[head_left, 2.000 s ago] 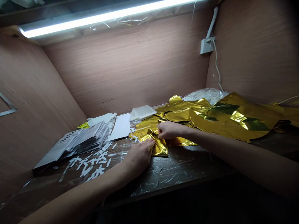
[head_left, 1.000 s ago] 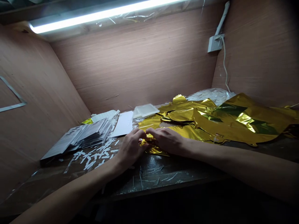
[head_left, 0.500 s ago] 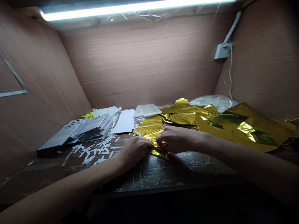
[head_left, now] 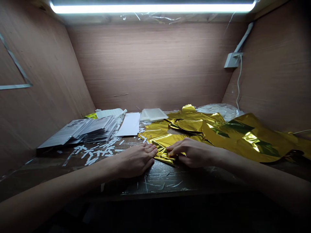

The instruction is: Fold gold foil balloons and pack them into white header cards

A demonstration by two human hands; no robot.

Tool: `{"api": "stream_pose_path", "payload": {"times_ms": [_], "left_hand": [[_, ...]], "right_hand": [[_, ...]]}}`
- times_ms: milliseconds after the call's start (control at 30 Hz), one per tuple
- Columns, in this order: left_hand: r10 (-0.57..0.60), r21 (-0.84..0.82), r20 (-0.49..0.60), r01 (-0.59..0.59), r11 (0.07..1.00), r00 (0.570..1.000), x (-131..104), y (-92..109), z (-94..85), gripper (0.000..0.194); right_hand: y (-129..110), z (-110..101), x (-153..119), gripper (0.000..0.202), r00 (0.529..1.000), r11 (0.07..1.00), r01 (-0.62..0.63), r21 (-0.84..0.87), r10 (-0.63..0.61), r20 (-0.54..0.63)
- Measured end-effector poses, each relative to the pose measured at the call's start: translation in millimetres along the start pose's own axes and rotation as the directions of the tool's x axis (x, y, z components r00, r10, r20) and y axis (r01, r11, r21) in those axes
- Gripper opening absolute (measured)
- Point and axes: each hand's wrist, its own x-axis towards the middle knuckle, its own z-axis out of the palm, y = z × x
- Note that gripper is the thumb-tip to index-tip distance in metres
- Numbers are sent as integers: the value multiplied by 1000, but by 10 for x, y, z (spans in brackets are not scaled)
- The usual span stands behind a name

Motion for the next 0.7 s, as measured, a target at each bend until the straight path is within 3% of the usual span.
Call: {"api": "stream_pose_path", "payload": {"times_ms": [100, 167, 300, 367, 433, 567, 700], "left_hand": [[-53, -39, 4, 53, 998, 999, -28, 23, 5, 49], [-65, -71, -14, 64, 995, 998, -49, 48, 11, 51], [-74, -125, -22, 70, 990, 997, -95, 81, 4, 64], [-87, -142, -15, 84, 986, 996, -115, 85, 2, 70], [-109, -159, 6, 109, 981, 994, -129, 86, 4, 73], [-152, -183, 54, 159, 970, 987, -142, 91, 5, 79], [-146, -210, 30, 149, 966, 989, -153, 95, -14, 81]], "right_hand": [[21, -47, 165, 63, 997, 985, -67, 160, 72, -26], [13, -66, 333, 62, 980, 943, -192, 272, 201, -7], [26, -61, 674, 58, 860, 761, -507, 405, 476, 183], [80, -41, 774, 64, 809, 700, -587, 406, 527, 260], [155, -2, 800, 66, 791, 674, -611, 414, 537, 294], [283, 129, 710, 53, 808, 609, -577, 545, 521, 275], [335, 196, 637, 38, 899, 484, -389, 784, 385, 208]]}}
